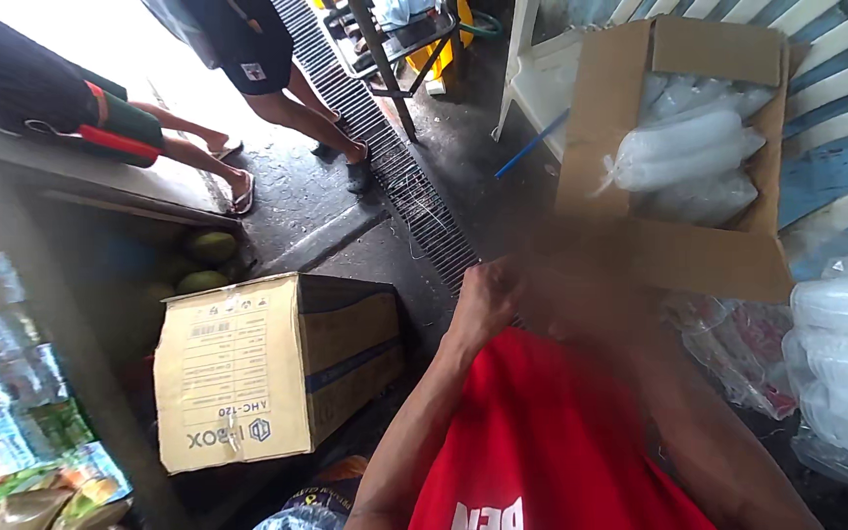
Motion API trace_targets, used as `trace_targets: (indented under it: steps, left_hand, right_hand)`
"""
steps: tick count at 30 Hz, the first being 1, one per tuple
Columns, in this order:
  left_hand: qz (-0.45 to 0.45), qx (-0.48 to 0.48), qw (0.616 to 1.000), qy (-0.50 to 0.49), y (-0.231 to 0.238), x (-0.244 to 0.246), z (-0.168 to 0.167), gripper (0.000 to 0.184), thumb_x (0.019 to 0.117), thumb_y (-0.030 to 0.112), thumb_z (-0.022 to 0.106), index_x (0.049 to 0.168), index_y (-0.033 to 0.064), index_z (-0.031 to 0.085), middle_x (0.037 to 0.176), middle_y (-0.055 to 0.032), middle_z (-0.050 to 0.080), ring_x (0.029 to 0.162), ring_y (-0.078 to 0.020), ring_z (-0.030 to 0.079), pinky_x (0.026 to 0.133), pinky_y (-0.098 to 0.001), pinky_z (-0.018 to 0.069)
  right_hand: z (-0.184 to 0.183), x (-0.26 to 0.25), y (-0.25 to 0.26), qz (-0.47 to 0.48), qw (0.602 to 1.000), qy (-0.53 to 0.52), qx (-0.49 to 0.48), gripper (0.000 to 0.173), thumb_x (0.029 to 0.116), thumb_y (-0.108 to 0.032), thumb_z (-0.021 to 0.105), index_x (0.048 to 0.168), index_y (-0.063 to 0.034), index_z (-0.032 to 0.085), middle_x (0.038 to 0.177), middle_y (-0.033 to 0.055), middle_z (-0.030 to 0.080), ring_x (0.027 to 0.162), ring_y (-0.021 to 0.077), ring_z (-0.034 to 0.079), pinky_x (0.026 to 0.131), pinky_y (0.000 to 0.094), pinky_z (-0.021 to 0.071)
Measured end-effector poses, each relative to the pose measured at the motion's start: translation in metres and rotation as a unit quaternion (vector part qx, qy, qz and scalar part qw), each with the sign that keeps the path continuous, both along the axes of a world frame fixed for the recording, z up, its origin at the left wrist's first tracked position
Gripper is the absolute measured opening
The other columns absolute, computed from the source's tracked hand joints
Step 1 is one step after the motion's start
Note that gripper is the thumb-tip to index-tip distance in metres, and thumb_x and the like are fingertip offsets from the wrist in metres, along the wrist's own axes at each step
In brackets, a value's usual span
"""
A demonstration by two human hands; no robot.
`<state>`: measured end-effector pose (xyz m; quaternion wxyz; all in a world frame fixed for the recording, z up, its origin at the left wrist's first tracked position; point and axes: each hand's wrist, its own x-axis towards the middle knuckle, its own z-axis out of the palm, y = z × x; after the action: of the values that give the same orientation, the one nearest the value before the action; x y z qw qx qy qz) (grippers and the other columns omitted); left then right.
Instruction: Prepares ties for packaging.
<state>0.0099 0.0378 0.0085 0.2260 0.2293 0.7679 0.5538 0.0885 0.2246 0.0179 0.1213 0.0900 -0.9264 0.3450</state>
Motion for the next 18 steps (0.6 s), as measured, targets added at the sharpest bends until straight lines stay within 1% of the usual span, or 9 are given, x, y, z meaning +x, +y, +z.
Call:
trace_targets:
  steps: [3, 6, 8, 10, 11, 12, 14, 16, 18]
  left_hand:
    - [-0.020, 0.009, 0.999, -0.028, -0.003, -0.002, 0.000, 0.012, 0.0967, 0.016, 0.068, 0.090, 0.0074, 0.073, 0.068, 0.0035, 0.064, 0.059, -0.0027, 0.057, 0.057, -0.0228, 0.0500]
    - [-0.032, 0.032, 0.997, -0.062, -0.010, -0.005, -0.004, 0.015, 0.0986, 0.015, 0.064, 0.088, 0.0066, 0.071, 0.069, 0.0034, 0.062, 0.060, -0.0032, 0.057, 0.058, -0.0229, 0.0496]
    - [-0.037, 0.019, 0.995, -0.087, -0.015, -0.010, -0.007, 0.017, 0.0997, 0.016, 0.064, 0.087, 0.0071, 0.069, 0.070, 0.0035, 0.062, 0.063, -0.0036, 0.057, 0.060, -0.0236, 0.0492]
    - [-0.011, 0.012, 0.993, -0.117, -0.018, -0.012, -0.011, 0.018, 0.1004, 0.017, 0.063, 0.085, 0.0078, 0.068, 0.069, 0.0031, 0.060, 0.060, -0.0048, 0.054, 0.058, -0.0242, 0.0464]
    - [0.020, 0.025, 0.989, -0.141, -0.018, -0.012, -0.013, 0.020, 0.1005, 0.016, 0.062, 0.083, 0.0079, 0.066, 0.065, 0.0024, 0.057, 0.056, -0.0059, 0.050, 0.054, -0.0243, 0.0427]
    - [0.053, 0.048, 0.981, -0.178, -0.017, -0.011, -0.016, 0.022, 0.1011, 0.015, 0.059, 0.081, 0.0078, 0.064, 0.062, 0.0020, 0.053, 0.052, -0.0060, 0.046, 0.050, -0.0236, 0.0387]
    - [0.101, 0.110, 0.948, -0.282, -0.013, -0.009, -0.015, 0.027, 0.1051, 0.014, 0.052, 0.081, 0.0074, 0.061, 0.062, 0.0017, 0.051, 0.048, -0.0042, 0.041, 0.045, -0.0198, 0.0346]
    - [0.129, 0.148, 0.909, -0.369, -0.008, -0.007, -0.011, 0.030, 0.1085, 0.015, 0.045, 0.084, 0.0058, 0.061, 0.064, -0.0003, 0.054, 0.046, -0.0031, 0.040, 0.043, -0.0179, 0.0334]
    - [0.144, 0.161, 0.883, -0.417, -0.008, -0.005, -0.009, 0.031, 0.1096, 0.016, 0.042, 0.088, 0.0039, 0.062, 0.068, -0.0022, 0.058, 0.045, -0.0026, 0.039, 0.042, -0.0173, 0.0335]
  right_hand:
    - [-0.001, 0.000, 0.000, -0.005, 1.000, 0.010, -0.003, 0.020, 0.1013, -0.015, 0.060, 0.095, -0.0039, 0.074, 0.085, 0.0085, 0.068, 0.079, 0.0174, 0.068, 0.069, 0.0337, 0.0591]
    - [-0.002, 0.000, -0.002, -0.033, 0.998, -0.025, -0.050, 0.025, 0.1034, -0.020, 0.057, 0.094, -0.0036, 0.073, 0.083, 0.0057, 0.066, 0.073, 0.0116, 0.064, 0.066, 0.0286, 0.0571]
    - [-0.006, 0.001, -0.003, -0.050, 0.995, -0.044, -0.071, 0.027, 0.1048, -0.022, 0.055, 0.093, -0.0037, 0.071, 0.083, 0.0049, 0.065, 0.072, 0.0096, 0.063, 0.065, 0.0268, 0.0558]
    - [-0.012, 0.002, -0.004, -0.065, 0.994, -0.062, -0.062, 0.029, 0.1059, -0.024, 0.052, 0.094, -0.0050, 0.070, 0.084, 0.0049, 0.065, 0.072, 0.0100, 0.063, 0.065, 0.0279, 0.0555]
    - [-0.016, 0.003, -0.004, -0.071, 0.994, -0.075, -0.047, 0.030, 0.1065, -0.026, 0.051, 0.094, -0.0053, 0.070, 0.085, 0.0057, 0.065, 0.071, 0.0118, 0.063, 0.064, 0.0303, 0.0556]
    - [-0.020, 0.004, -0.005, -0.072, 0.993, -0.089, -0.028, 0.032, 0.1070, -0.027, 0.049, 0.095, -0.0052, 0.070, 0.085, 0.0073, 0.065, 0.071, 0.0150, 0.064, 0.064, 0.0342, 0.0560]
    - [-0.028, 0.006, -0.013, -0.061, 0.991, -0.119, 0.014, 0.034, 0.1073, -0.027, 0.047, 0.096, -0.0043, 0.069, 0.087, 0.0111, 0.067, 0.073, 0.0226, 0.068, 0.063, 0.0423, 0.0576]
    - [-0.035, 0.006, -0.026, -0.045, 0.989, -0.134, 0.054, 0.031, 0.1053, -0.024, 0.047, 0.095, -0.0045, 0.069, 0.088, 0.0128, 0.068, 0.075, 0.0266, 0.070, 0.062, 0.0451, 0.0581]
    - [-0.042, 0.006, -0.034, -0.047, 0.987, -0.133, 0.078, 0.028, 0.1035, -0.021, 0.049, 0.095, -0.0044, 0.070, 0.089, 0.0133, 0.069, 0.077, 0.0281, 0.071, 0.061, 0.0453, 0.0583]
